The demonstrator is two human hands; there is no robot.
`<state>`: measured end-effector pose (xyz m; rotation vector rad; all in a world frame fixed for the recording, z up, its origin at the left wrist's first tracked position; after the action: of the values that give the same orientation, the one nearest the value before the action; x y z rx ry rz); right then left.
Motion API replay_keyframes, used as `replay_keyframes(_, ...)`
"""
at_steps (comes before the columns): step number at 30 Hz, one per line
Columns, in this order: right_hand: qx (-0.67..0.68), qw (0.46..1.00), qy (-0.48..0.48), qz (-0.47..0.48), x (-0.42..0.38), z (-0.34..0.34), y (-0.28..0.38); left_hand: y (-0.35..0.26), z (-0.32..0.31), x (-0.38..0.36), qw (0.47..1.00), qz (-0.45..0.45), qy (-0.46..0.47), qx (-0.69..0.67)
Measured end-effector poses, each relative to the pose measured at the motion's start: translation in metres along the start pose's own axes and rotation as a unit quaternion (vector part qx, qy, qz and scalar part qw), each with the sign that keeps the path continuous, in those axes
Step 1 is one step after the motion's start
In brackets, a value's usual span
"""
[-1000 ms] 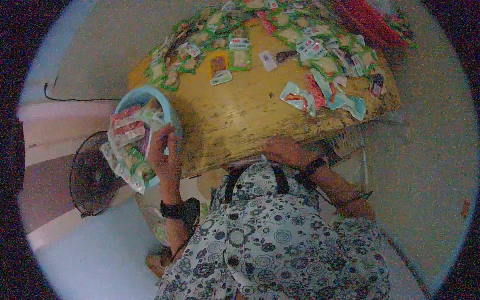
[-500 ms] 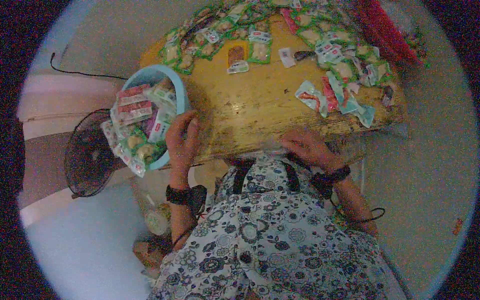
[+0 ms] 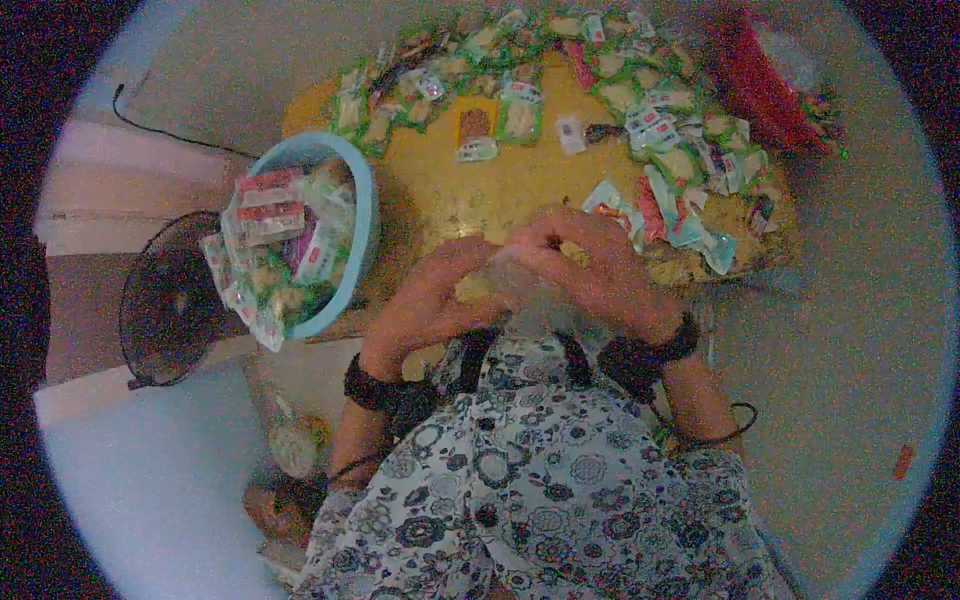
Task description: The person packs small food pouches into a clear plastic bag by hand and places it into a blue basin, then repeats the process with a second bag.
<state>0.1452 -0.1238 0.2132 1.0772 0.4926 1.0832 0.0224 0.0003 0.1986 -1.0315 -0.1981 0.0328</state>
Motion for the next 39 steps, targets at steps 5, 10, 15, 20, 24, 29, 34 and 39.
replay_keyframes(5,0.063,0.993,0.052,-0.083,0.035,0.001,-0.02,0.028,0.01,-0.002,0.979,0.109,-0.011,-0.174)
replay_keyframes(10,-0.022,0.994,-0.101,0.029,0.053,-0.007,-0.039,0.068,0.017,-0.013,0.954,0.196,-0.108,-0.199)
replay_keyframes(15,-0.128,0.982,-0.121,-0.064,0.038,-0.002,-0.054,0.1,0.026,-0.039,0.91,0.285,-0.223,-0.204)
replay_keyframes(20,0.089,0.954,0.074,-0.277,0.0,-0.05,-0.08,0.101,0.026,-0.049,0.881,0.279,-0.313,-0.218)
replay_keyframes(24,0.301,0.91,0.086,-0.273,-0.001,-0.102,-0.104,0.079,0.018,-0.041,0.877,0.282,-0.31,-0.234)
replay_keyframes(29,0.471,0.84,0.214,-0.165,0.034,-0.203,-0.177,0.068,-0.004,-0.027,0.931,0.203,-0.274,-0.127)
replay_keyframes(34,0.29,0.903,0.284,-0.141,0.045,-0.249,-0.248,0.109,-0.015,-0.031,0.927,0.24,-0.283,-0.062)
replay_keyframes(39,0.183,0.924,0.157,-0.295,0.035,-0.171,-0.218,0.179,-0.057,-0.04,0.91,0.284,-0.295,-0.065)
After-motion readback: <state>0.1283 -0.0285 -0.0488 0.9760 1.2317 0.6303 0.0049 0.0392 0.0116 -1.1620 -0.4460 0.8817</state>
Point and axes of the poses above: each hand's wrist, its own x-axis towards the middle knuckle, its own z-axis out of the back of the hand, y = z × x, the point moved 6 cm from there along x, towards the middle knuckle
